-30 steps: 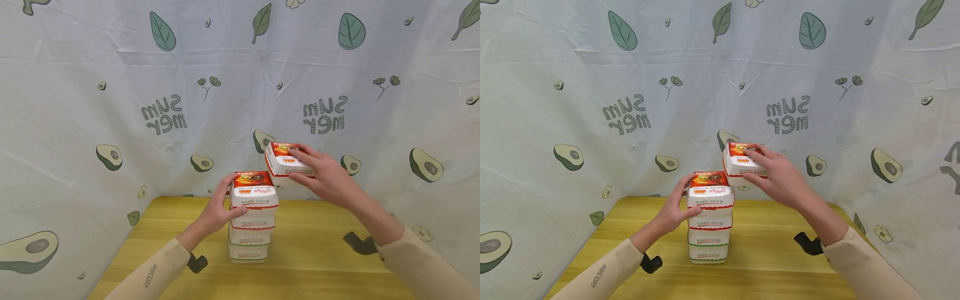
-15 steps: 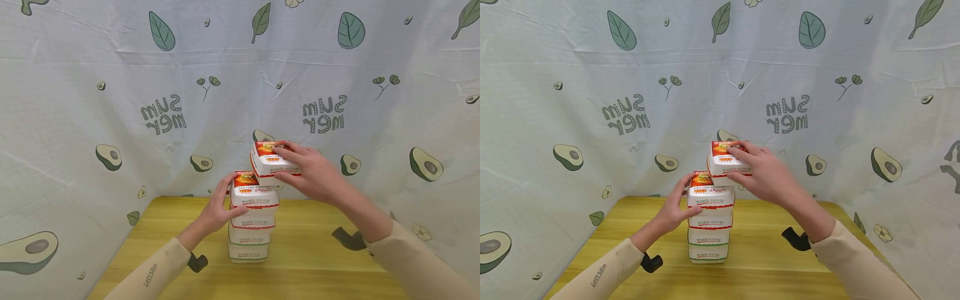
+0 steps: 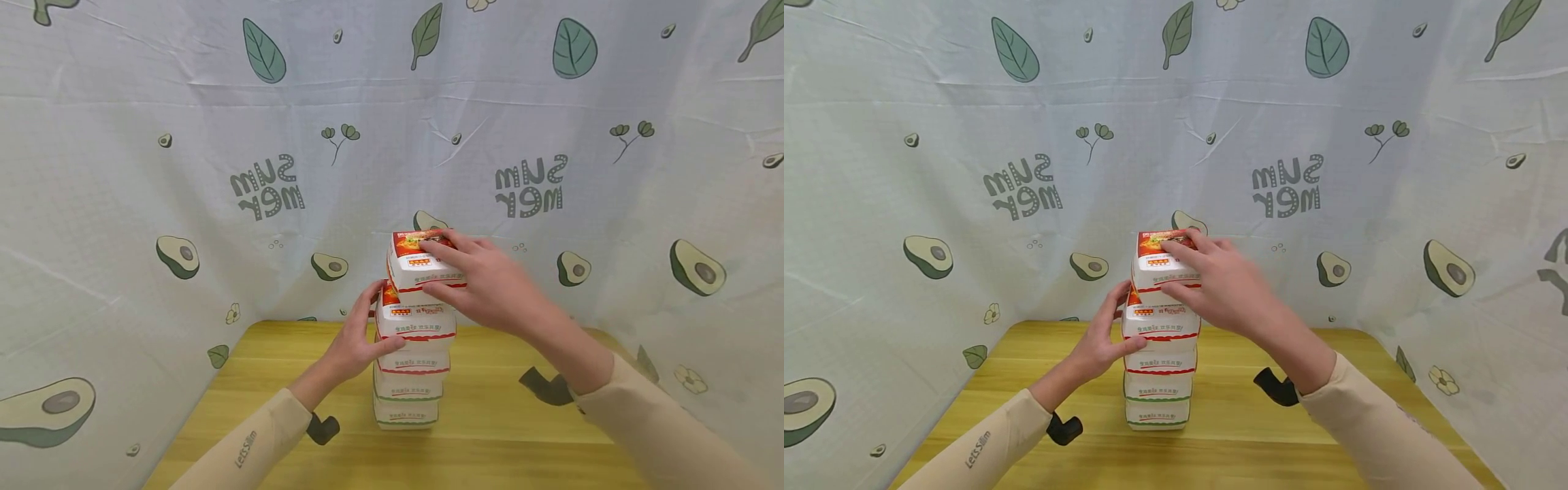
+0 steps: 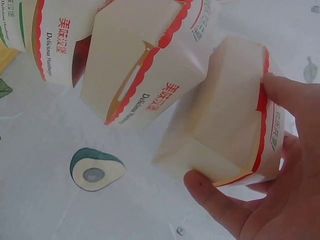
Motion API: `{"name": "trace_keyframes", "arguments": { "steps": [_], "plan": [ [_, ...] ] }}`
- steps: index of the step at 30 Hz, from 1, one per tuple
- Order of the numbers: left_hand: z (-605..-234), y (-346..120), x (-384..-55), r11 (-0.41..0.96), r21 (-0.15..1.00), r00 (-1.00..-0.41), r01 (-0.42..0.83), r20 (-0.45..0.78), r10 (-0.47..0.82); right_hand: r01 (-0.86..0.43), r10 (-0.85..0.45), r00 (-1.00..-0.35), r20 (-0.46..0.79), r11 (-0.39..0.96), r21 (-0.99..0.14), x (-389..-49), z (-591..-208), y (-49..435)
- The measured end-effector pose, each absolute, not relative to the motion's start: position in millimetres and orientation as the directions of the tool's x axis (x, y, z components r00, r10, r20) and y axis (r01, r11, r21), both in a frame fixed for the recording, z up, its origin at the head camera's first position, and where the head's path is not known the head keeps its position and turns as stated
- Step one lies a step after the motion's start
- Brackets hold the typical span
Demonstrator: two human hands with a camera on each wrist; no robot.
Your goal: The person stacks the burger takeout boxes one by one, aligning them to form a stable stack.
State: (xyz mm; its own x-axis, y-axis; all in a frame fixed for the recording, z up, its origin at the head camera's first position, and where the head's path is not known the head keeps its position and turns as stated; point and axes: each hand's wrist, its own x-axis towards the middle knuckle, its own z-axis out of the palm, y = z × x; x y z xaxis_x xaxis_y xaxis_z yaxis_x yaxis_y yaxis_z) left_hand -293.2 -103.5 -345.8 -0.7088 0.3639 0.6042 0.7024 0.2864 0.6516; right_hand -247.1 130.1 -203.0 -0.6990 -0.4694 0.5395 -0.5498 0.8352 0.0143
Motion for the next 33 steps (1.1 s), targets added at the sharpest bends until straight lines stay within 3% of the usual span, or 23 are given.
{"name": "trace_keyframes", "arguments": {
  "steps": [21, 33],
  "plan": [
    [-346.0, -103.7, -294.5, 0.251, 0.668, -0.708, 0.701, 0.606, 0.363, -0.518, -0.44, -0.731, 0.521, 0.855, -0.004, -245.0, -211.3, 108.6],
    [-345.7, -104.1, -294.2, 0.226, 0.678, -0.705, 0.7, 0.605, 0.37, -0.523, -0.439, -0.718, 0.54, 0.852, -0.003, -244.9, -213.1, 107.1]
  ]
}}
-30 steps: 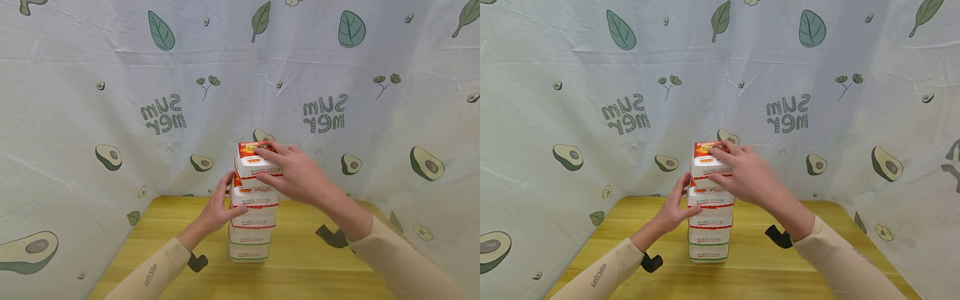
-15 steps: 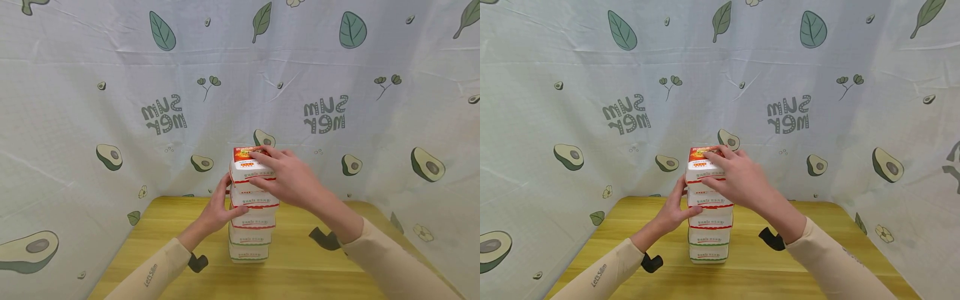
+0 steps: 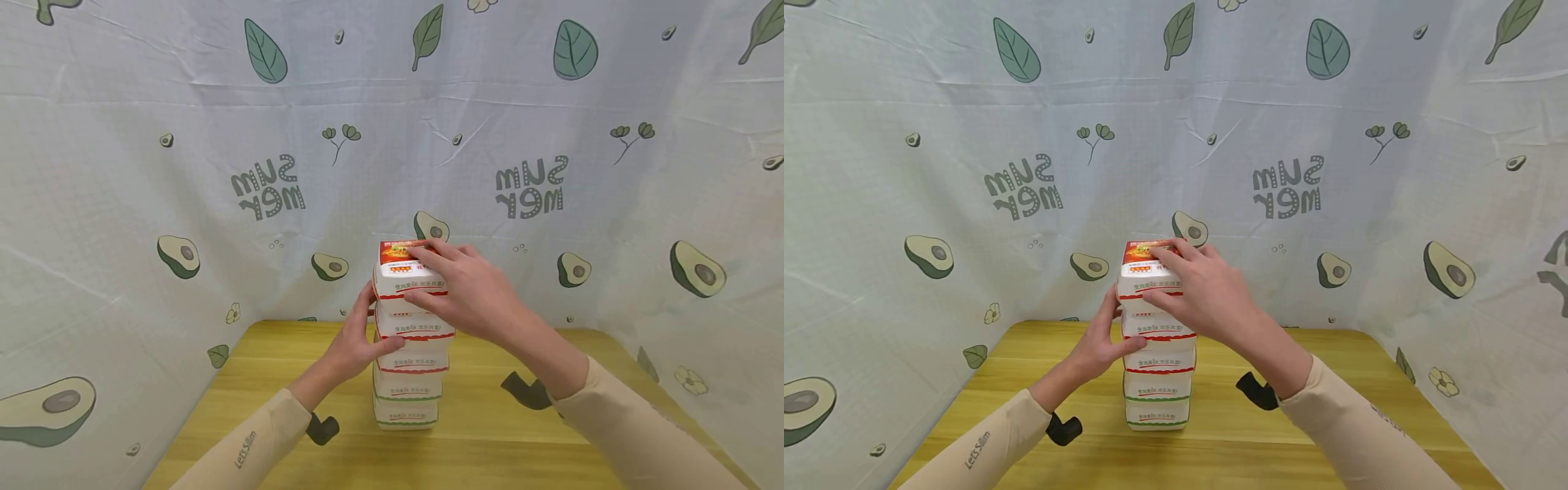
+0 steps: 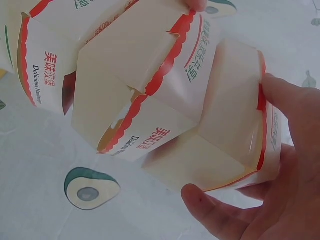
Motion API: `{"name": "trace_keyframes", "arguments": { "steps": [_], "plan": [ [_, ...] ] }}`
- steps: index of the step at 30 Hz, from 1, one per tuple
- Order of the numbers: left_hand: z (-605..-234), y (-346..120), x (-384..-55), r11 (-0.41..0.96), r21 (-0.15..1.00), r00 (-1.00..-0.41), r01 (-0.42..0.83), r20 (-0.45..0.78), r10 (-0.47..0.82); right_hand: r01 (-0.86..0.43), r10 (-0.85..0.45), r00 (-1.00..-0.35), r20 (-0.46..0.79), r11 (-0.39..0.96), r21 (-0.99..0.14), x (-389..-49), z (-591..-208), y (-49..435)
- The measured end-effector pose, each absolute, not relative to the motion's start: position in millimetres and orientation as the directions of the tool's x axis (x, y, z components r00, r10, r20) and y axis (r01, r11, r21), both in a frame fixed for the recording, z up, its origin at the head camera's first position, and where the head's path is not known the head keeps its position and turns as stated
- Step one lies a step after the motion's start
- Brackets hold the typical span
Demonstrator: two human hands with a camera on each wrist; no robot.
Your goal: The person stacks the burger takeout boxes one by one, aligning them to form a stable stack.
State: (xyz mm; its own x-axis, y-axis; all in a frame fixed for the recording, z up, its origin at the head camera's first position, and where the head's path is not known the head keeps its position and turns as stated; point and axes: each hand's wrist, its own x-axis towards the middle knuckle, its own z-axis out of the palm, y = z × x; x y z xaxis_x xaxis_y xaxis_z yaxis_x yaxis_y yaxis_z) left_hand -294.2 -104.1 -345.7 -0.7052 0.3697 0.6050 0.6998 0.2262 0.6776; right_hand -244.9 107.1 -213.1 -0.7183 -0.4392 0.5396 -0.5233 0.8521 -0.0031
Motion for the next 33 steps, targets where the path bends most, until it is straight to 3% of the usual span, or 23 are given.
{"name": "trace_keyframes", "arguments": {
  "steps": [8, 19, 27, 33],
  "plan": [
    [-342.2, -104.5, -290.4, 0.23, 0.679, -0.708, 0.697, 0.603, 0.367, -0.527, -0.44, -0.715, 0.544, 0.85, -0.005, -245.5, -213.9, 107.9],
    [-305.0, -102.8, -267.8, 0.169, 0.65, -0.663, 0.741, 0.668, 0.337, -0.511, -0.433, -0.726, 0.535, 0.86, 0.002, -246.5, -214.3, 107.4],
    [-316.8, -99.4, -296.5, 0.153, 0.635, -0.648, 0.757, 0.7, 0.299, -0.498, -0.426, -0.742, 0.518, 0.867, 0.0, -245.8, -214.5, 106.3],
    [-315.3, -98.1, -296.1, 0.178, 0.643, -0.664, 0.745, 0.693, 0.281, -0.506, -0.428, -0.735, 0.526, 0.862, -0.006, -246.2, -214.8, 106.5]
  ]
}}
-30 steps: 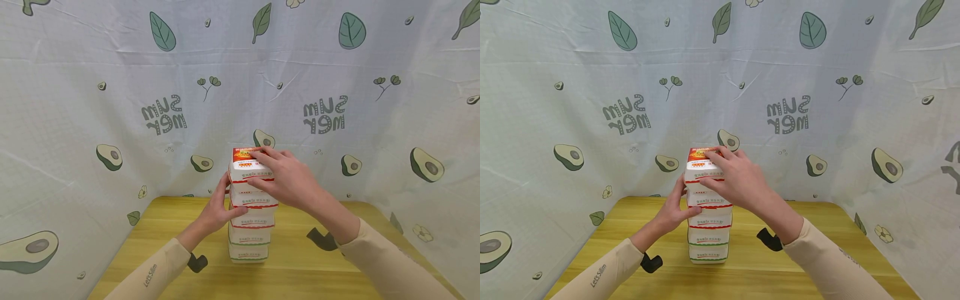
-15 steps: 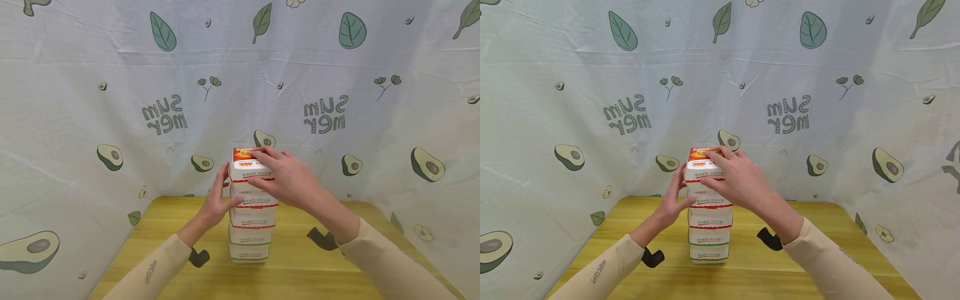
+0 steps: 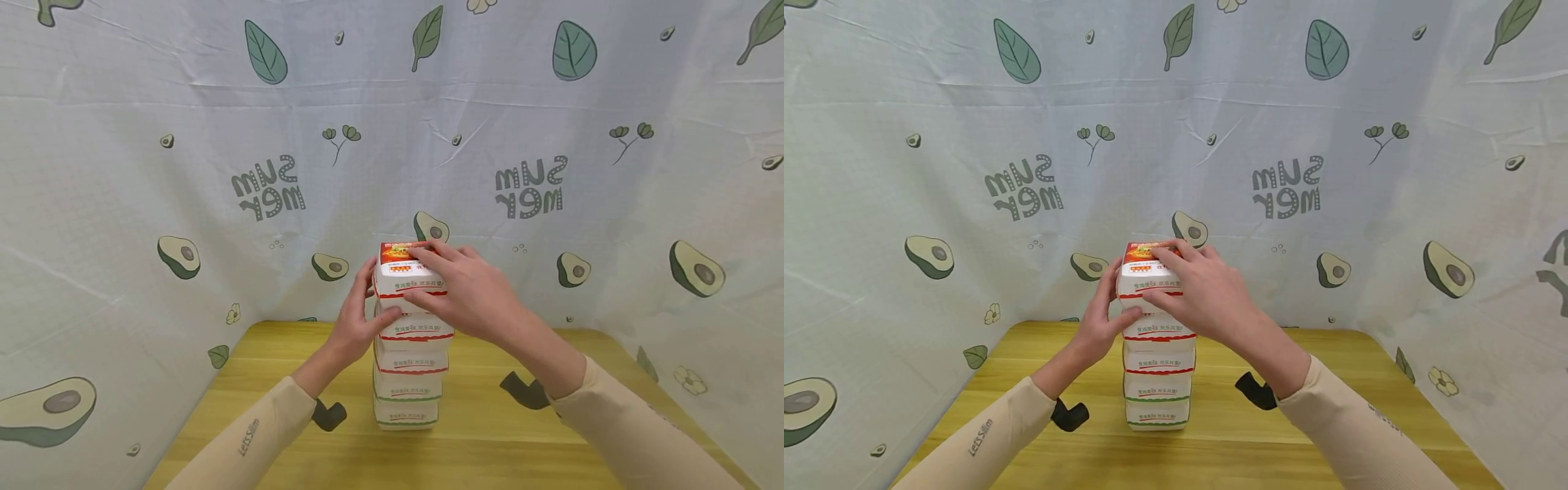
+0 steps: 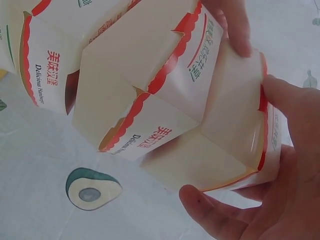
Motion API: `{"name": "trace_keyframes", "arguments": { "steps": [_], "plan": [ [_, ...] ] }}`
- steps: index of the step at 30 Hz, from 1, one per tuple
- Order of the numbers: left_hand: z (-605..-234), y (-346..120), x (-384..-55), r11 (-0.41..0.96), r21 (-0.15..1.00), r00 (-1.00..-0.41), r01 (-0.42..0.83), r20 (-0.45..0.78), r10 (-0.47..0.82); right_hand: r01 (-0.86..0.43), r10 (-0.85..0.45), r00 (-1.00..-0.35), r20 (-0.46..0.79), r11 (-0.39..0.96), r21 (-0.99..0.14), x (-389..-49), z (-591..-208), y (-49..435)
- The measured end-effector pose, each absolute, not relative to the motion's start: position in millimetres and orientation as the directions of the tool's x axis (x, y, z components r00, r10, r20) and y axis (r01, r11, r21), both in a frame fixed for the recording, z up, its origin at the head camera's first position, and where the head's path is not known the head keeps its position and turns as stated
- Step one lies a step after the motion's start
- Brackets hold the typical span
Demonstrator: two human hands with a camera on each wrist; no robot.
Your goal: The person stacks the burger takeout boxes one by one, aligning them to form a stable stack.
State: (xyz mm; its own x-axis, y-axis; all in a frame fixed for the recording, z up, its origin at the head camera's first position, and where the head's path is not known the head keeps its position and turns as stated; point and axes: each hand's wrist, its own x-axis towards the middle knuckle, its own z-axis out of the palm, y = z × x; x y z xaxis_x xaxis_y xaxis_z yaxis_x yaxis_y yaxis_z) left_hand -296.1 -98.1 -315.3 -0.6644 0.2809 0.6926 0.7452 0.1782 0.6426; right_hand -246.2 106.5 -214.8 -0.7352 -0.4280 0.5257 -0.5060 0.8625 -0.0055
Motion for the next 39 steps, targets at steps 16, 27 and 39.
{"name": "trace_keyframes", "arguments": {
  "steps": [16, 27, 39],
  "plan": [
    [-309.5, -100.2, -289.4, 0.105, 0.667, -0.664, 0.738, 0.688, 0.292, -0.52, -0.427, -0.721, 0.545, 0.854, -0.018, -246.4, -212.1, 107.7],
    [-299.7, -101.2, -278.0, 0.069, 0.651, -0.637, 0.756, 0.707, 0.307, -0.536, -0.425, -0.706, 0.567, 0.844, -0.034, -246.5, -210.9, 108.5],
    [-292.6, -101.3, -269.4, 0.1, 0.639, -0.635, 0.763, 0.711, 0.301, -0.534, -0.424, -0.705, 0.568, 0.845, -0.032, -246.2, -211.8, 110.0]
  ]
}}
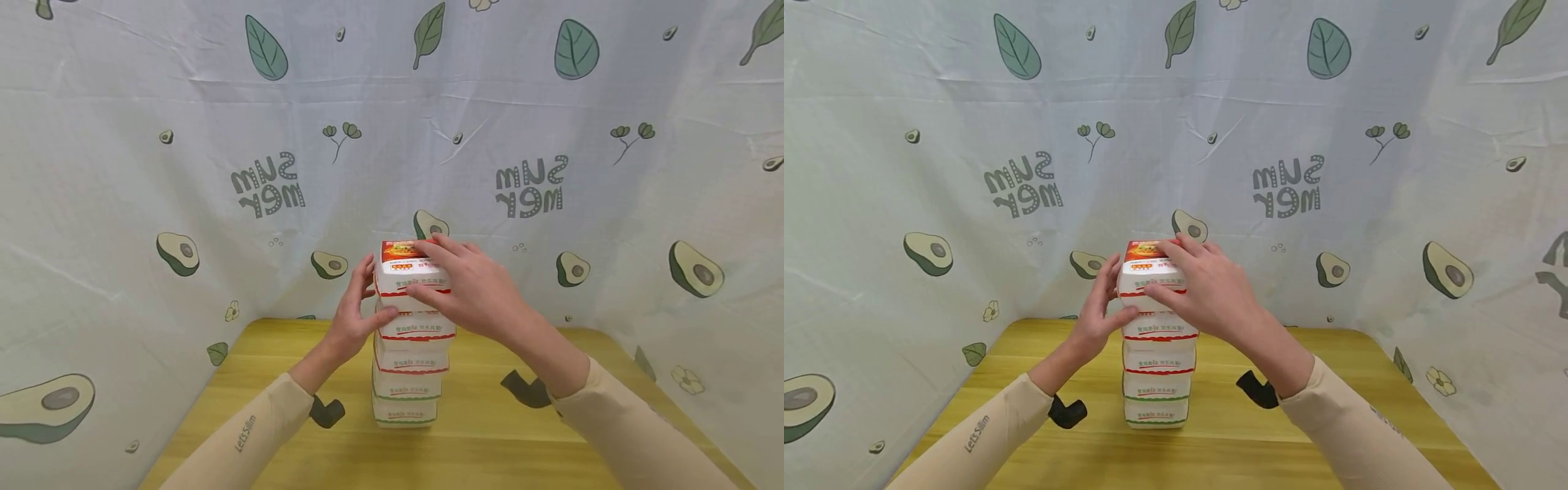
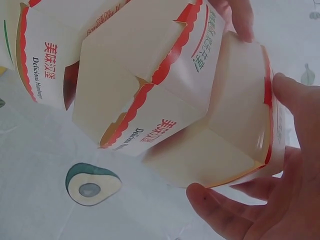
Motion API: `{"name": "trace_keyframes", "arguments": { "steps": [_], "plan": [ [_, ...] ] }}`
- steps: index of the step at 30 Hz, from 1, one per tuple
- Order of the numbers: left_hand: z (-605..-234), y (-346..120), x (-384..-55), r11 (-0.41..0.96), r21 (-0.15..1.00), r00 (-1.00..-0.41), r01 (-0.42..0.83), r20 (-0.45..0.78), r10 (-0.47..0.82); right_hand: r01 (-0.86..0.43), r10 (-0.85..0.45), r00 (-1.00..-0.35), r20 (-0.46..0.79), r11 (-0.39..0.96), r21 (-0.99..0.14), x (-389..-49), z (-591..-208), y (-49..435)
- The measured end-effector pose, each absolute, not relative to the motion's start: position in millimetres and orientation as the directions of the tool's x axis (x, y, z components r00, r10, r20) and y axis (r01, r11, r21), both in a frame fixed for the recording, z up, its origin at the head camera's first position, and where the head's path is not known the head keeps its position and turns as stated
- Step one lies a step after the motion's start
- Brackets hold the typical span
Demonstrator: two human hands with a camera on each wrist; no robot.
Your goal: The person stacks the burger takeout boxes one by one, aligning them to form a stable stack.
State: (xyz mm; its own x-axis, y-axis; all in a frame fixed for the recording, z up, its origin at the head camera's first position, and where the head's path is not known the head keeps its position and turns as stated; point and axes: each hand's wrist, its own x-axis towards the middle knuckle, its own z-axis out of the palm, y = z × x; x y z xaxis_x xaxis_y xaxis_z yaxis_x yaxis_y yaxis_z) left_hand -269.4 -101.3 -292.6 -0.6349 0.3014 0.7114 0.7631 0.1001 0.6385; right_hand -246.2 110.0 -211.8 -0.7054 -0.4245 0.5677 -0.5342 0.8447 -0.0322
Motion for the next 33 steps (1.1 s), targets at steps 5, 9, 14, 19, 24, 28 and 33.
{"name": "trace_keyframes", "arguments": {
  "steps": [5, 9, 14, 19, 24, 28, 33],
  "plan": [
    [-292.7, -101.0, -268.8, 0.119, 0.647, -0.649, 0.753, 0.701, 0.296, -0.53, -0.418, -0.7, 0.579, 0.847, -0.03, -247.3, -213.0, 111.4],
    [-293.0, -100.6, -268.5, 0.123, 0.647, -0.65, 0.752, 0.7, 0.296, -0.535, -0.418, -0.691, 0.59, 0.844, -0.028, -247.7, -213.6, 112.6],
    [-294.0, -100.8, -268.6, 0.119, 0.643, -0.645, 0.757, 0.704, 0.297, -0.542, -0.416, -0.684, 0.6, 0.84, -0.035, -247.5, -213.8, 114.1],
    [-294.5, -101.1, -268.5, 0.127, 0.645, -0.65, 0.753, 0.7, 0.297, -0.532, -0.405, -0.691, 0.599, 0.845, -0.042, -247.9, -214.3, 114.8],
    [-294.7, -100.3, -268.1, 0.137, 0.647, -0.654, 0.75, 0.695, 0.3, -0.526, -0.398, -0.695, 0.599, 0.849, -0.046, -248.8, -214.6, 114.9],
    [-295.5, -100.0, -268.3, 0.142, 0.648, -0.656, 0.748, 0.692, 0.3, -0.517, -0.393, -0.706, 0.59, 0.855, -0.05, -249.1, -214.7, 115.0],
    [-295.5, -99.6, -268.4, 0.138, 0.649, -0.656, 0.749, 0.693, 0.299, -0.506, -0.382, -0.718, 0.582, 0.86, -0.059, -249.0, -214.4, 114.9]
  ]
}}
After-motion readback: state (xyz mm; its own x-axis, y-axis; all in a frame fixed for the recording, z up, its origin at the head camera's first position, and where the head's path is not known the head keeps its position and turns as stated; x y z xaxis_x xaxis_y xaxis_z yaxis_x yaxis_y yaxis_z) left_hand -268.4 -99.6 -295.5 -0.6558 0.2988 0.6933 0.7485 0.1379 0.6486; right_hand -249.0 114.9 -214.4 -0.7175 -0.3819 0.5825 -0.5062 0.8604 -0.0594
